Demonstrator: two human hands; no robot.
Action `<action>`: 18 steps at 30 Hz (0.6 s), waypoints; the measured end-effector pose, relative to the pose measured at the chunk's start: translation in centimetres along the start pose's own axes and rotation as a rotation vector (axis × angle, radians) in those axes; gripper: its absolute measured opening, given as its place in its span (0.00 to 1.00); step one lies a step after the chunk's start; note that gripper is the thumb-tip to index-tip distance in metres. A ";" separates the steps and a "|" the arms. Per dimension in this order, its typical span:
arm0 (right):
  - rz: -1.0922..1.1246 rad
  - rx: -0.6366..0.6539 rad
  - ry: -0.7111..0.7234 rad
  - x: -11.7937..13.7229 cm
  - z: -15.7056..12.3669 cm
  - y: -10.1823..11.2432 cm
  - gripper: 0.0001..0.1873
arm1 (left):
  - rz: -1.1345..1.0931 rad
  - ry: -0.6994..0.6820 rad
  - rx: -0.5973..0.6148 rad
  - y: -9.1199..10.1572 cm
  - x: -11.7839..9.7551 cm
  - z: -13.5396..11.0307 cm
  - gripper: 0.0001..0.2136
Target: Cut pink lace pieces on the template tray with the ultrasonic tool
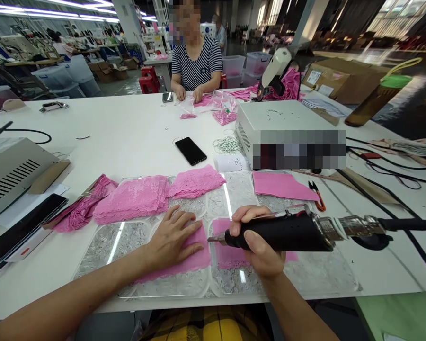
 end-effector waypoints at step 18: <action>0.033 0.085 0.034 -0.4 0.0 -0.7 0.05 | 0.022 -0.002 0.011 0.0 0.0 0.2 0.18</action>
Point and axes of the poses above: each hand's wrist, its own z-axis towards the middle knuckle, its own y-axis out of the back of the hand, x = y × z, the point moved 5 cm from there along z, towards the middle knuckle, and after that the axes turned 15 degrees about x, right-handed, at the moved point
